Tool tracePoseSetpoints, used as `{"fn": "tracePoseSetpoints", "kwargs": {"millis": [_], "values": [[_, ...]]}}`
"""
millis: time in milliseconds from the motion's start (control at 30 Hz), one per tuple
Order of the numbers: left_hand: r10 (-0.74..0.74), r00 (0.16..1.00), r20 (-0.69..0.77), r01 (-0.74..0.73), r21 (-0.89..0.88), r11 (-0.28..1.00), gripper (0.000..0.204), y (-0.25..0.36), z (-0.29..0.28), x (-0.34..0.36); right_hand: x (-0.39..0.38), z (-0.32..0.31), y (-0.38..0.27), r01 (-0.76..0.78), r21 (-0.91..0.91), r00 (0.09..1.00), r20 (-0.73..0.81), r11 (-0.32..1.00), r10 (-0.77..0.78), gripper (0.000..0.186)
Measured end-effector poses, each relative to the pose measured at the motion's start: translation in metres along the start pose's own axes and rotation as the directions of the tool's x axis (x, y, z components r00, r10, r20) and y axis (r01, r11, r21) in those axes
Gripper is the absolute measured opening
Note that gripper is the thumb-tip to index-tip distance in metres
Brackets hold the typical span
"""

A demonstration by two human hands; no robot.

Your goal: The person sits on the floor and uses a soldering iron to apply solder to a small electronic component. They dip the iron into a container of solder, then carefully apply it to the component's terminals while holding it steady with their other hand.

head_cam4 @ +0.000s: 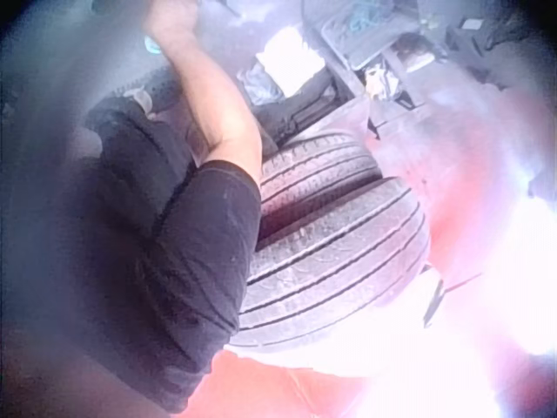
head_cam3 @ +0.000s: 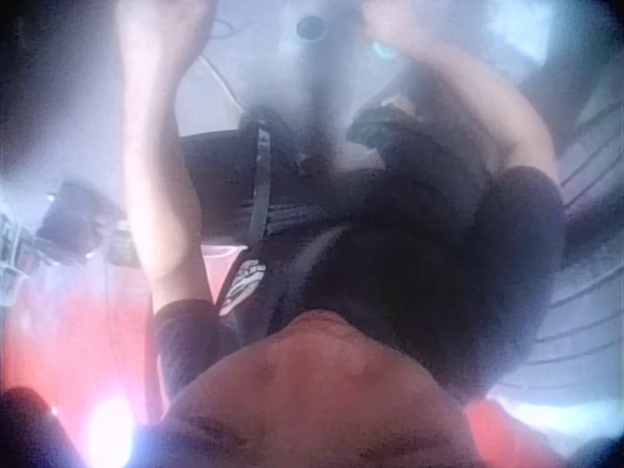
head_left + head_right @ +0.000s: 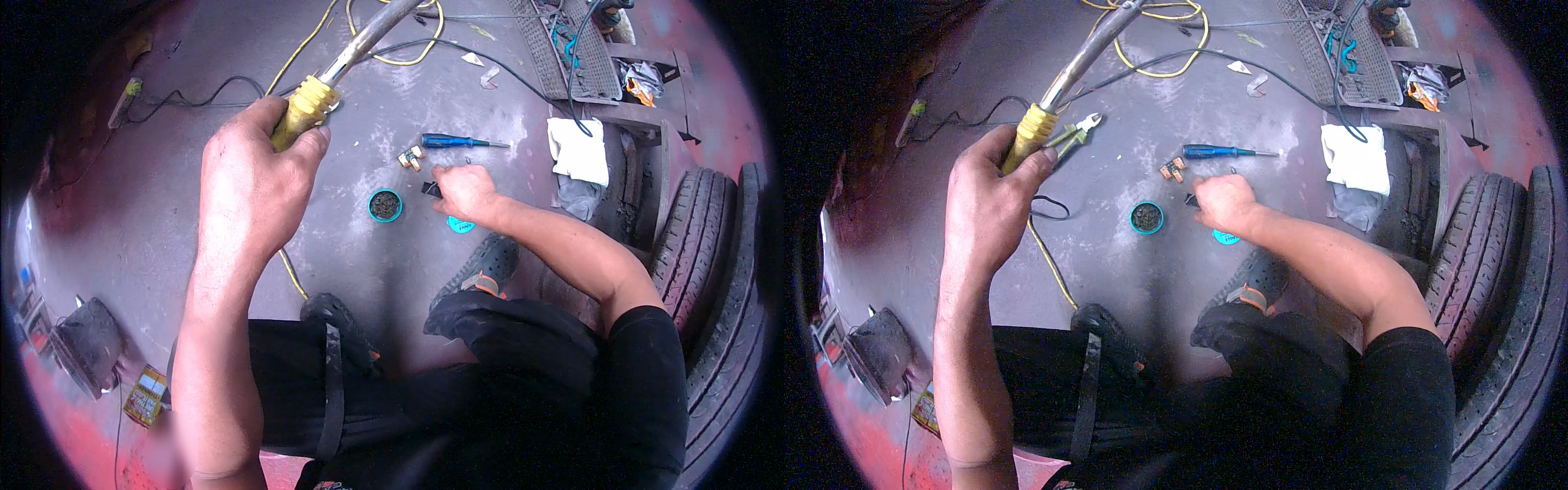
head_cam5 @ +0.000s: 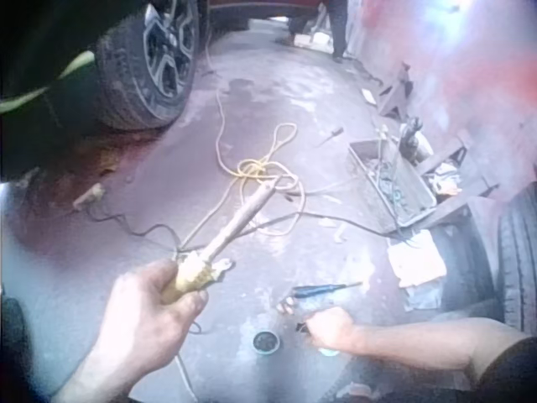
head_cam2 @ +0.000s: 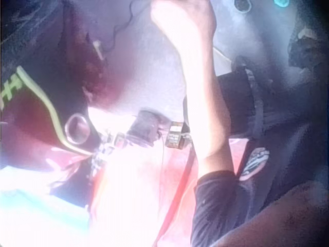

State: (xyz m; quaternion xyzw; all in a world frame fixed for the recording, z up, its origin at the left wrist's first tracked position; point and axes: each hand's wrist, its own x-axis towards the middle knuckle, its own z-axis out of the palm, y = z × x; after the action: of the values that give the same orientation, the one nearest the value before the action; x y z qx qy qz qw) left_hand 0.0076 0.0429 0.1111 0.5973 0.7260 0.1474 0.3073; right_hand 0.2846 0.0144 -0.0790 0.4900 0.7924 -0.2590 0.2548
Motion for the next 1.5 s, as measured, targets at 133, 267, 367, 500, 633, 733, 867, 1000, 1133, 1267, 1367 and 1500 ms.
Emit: {"fn": "tracePoseSetpoints", "kwargs": {"millis": [133, 267, 367, 500, 633, 733, 867, 1000, 1133, 1267, 1367, 1500], "values": [[0.029, 1.000, -0.003, -0.029, -0.003, 1.000, 0.041, -0.009, 0.001, 0.001, 0.002, -0.030, -0.001, -0.055, 0.219, 0.996, -0.060, 0.974, 0.070, 0.039], [0.021, 0.995, 0.102, -0.019, -0.025, 1.000, 0.031, -0.021, 0.010, 0.005, 0.006, -0.065, -0.010, 0.181, 0.475, 0.976, -0.193, 0.861, -0.099, 0.034], [0.018, 0.986, 0.166, -0.001, -0.102, 0.995, 0.030, -0.021, 0.028, 0.005, 0.000, -0.085, -0.024, 0.347, 0.435, 0.916, -0.348, 0.831, -0.201, 0.022], [0.081, 0.984, 0.156, -0.050, -0.194, 0.980, 0.027, -0.017, 0.046, -0.001, -0.011, -0.103, -0.047, 0.411, 0.280, 0.862, -0.430, 0.868, -0.269, 0.013], [0.102, 0.981, 0.164, -0.061, -0.238, 0.969, 0.024, -0.010, 0.057, -0.009, -0.029, -0.121, -0.068, 0.419, 0.255, 0.864, -0.408, 0.872, -0.296, 0.011], [0.026, 0.986, 0.168, 0.021, -0.274, 0.962, 0.022, -0.007, 0.053, -0.011, -0.031, -0.127, -0.074, 0.411, 0.333, 0.879, -0.393, 0.848, -0.272, 0.011], [0.007, 0.986, 0.168, 0.043, -0.292, 0.955, 0.023, -0.014, 0.050, -0.006, -0.032, -0.126, -0.077, 0.468, 0.358, 0.827, -0.500, 0.808, -0.257, 0.012], [0.034, 0.983, 0.178, 0.039, -0.390, 0.920, 0.022, -0.019, 0.043, -0.002, -0.032, -0.128, -0.070, 0.437, 0.448, 0.833, -0.528, 0.780, -0.164, 0.016], [-0.030, 1.000, -0.008, 0.023, -0.478, 0.878, 0.017, -0.030, 0.020, 0.008, -0.022, -0.139, -0.043, 0.261, 0.416, 0.888, -0.456, 0.871, -0.048, 0.021], [-0.089, 0.995, 0.040, 0.097, -0.499, 0.861, 0.019, -0.030, 0.012, 0.011, -0.023, -0.140, -0.053, 0.297, 0.343, 0.882, -0.456, 0.891, -0.119, 0.019], [-0.004, 0.999, 0.043, 0.023, -0.430, 0.903, 0.030, -0.026, 0.016, 0.008, -0.017, -0.141, -0.071, 0.376, 0.240, 0.858, -0.455, 0.895, -0.238, 0.016], [0.080, 0.983, 0.168, -0.026, -0.304, 0.952, 0.032, -0.019, 0.012, 0.011, -0.023, -0.150, -0.089, 0.451, 0.276, 0.828, -0.484, 0.849, -0.283, 0.015]]}}
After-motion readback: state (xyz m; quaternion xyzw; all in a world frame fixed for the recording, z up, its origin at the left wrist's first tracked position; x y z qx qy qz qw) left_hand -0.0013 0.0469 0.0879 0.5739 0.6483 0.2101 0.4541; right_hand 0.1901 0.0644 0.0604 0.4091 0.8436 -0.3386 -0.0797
